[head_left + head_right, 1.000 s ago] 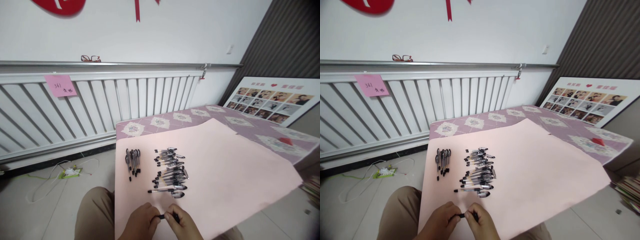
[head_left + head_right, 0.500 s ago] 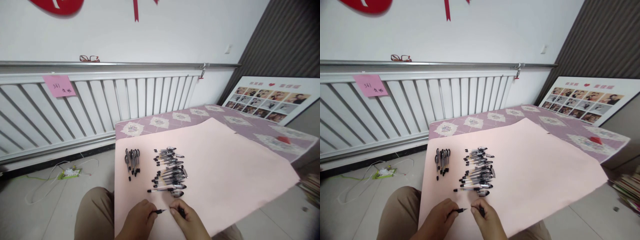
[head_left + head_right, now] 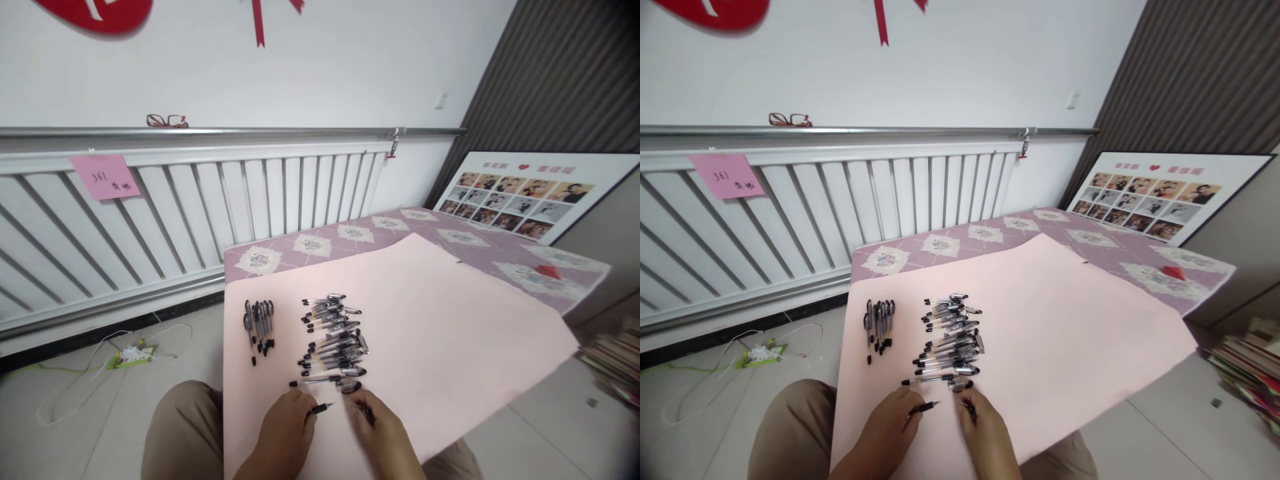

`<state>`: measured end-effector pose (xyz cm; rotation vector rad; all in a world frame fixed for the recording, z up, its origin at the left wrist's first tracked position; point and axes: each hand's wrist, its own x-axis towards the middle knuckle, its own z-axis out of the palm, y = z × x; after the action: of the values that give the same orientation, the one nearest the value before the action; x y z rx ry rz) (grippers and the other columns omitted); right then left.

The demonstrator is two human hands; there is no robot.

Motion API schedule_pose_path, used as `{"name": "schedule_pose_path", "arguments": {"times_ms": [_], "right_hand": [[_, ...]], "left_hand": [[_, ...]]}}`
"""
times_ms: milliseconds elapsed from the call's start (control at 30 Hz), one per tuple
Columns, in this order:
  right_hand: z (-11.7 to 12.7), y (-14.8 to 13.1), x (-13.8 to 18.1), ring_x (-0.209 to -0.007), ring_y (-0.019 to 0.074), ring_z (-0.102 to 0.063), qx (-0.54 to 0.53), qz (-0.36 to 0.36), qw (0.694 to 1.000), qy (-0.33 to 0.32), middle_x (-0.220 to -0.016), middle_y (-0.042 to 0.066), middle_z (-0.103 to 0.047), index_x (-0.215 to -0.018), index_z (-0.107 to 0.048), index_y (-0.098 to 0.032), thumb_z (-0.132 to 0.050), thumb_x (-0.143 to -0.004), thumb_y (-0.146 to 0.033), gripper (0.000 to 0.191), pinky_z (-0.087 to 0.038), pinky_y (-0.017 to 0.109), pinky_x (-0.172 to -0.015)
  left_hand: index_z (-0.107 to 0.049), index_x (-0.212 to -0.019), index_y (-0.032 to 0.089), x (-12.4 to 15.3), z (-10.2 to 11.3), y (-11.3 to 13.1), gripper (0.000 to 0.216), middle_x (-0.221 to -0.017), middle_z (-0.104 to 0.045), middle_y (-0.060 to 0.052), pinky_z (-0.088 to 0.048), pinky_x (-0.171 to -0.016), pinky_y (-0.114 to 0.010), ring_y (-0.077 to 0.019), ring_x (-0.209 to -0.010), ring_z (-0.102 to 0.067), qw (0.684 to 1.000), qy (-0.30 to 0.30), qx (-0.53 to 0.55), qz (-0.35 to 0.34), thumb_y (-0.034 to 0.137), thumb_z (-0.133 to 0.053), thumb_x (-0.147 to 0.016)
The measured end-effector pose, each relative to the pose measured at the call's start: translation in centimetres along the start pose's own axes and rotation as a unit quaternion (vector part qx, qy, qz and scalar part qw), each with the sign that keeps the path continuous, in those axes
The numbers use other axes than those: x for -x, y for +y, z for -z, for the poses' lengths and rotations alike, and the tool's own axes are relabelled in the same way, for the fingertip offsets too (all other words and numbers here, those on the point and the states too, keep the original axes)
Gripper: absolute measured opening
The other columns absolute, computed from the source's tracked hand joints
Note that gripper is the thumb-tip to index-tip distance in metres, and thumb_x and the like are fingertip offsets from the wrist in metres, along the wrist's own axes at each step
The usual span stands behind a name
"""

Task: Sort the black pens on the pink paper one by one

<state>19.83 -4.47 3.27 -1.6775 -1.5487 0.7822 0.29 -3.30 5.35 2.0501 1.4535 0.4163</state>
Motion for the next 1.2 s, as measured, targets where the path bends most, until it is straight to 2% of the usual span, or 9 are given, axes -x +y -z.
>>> {"name": "schedule_pose_path", "arguments": {"times_ms": [133,267,600,833,967,1200], "right_hand": [[0.0,0.3,-0.1,-0.075,0.0193,-0.062,0.112,0.023,0.993,0.025,-0.080,0.005,-0.065,-0.079,-0.064,-0.023,-0.047,-0.079,-0.031,0.019,-0.047,0.029,-0.071],[0.3,0.2,-0.2,-0.075,0.0194,-0.063,0.153,0.024,0.988,0.016,-0.081,0.006,-0.064,-0.080,-0.064,-0.023,-0.045,-0.080,-0.032,0.021,-0.048,0.029,-0.070],[0.1,1.1,-0.3,-0.084,0.0189,-0.062,0.132,0.043,0.990,0.010,-0.090,0.006,-0.064,-0.087,-0.064,-0.023,-0.044,-0.079,-0.022,0.022,-0.046,0.028,-0.078],[0.5,1.7,-0.3,-0.081,0.0196,-0.061,0.203,0.010,0.979,0.004,-0.087,0.007,-0.062,-0.086,-0.060,-0.022,-0.040,-0.081,-0.023,0.020,-0.046,0.030,-0.075],[0.4,1.4,-0.5,-0.078,0.0193,-0.062,0.213,0.014,0.977,0.001,-0.084,0.007,-0.062,-0.082,-0.060,-0.022,-0.040,-0.082,-0.023,0.020,-0.046,0.029,-0.072],[0.7,2.2,-0.5,-0.082,0.0206,-0.062,0.140,0.037,0.987,0.070,-0.088,0.008,-0.064,-0.090,-0.057,-0.020,-0.042,-0.081,-0.030,0.020,-0.048,0.032,-0.076]], "left_hand": [[-0.061,-0.097,0.025,-1.1,-1.0,0.8,0.024,-0.103,-0.059,-0.003,-0.038,-0.085,-0.027,-0.0187,-0.097,-0.051,0.999,-0.017,-0.044,-0.018,0.017,-0.045,-0.082],[-0.062,-0.098,0.024,-2.0,-1.7,1.4,0.024,-0.102,-0.059,-0.003,-0.039,-0.085,-0.029,-0.0196,-0.096,-0.052,0.996,-0.029,-0.078,-0.031,0.018,-0.044,-0.083],[-0.061,-0.096,0.017,-3.2,-2.9,1.8,0.022,-0.100,-0.058,-0.008,-0.039,-0.086,-0.034,-0.0231,-0.098,-0.049,0.987,-0.036,-0.146,-0.057,0.015,-0.044,-0.083],[-0.061,-0.097,0.017,-3.6,-3.1,1.7,0.022,-0.103,-0.057,-0.009,-0.038,-0.085,-0.035,-0.0239,-0.099,-0.047,0.986,-0.043,-0.152,-0.052,0.014,-0.045,-0.083],[-0.062,-0.097,0.018,-4.0,-3.4,1.9,0.022,-0.102,-0.057,-0.008,-0.039,-0.084,-0.034,-0.0232,-0.096,-0.049,0.985,-0.039,-0.162,-0.053,0.014,-0.045,-0.083],[-0.061,-0.100,0.020,-4.1,-3.3,1.9,0.022,-0.104,-0.056,-0.006,-0.038,-0.083,-0.034,-0.0229,-0.096,-0.048,0.988,-0.037,-0.145,-0.049,0.018,-0.046,-0.083]]}}
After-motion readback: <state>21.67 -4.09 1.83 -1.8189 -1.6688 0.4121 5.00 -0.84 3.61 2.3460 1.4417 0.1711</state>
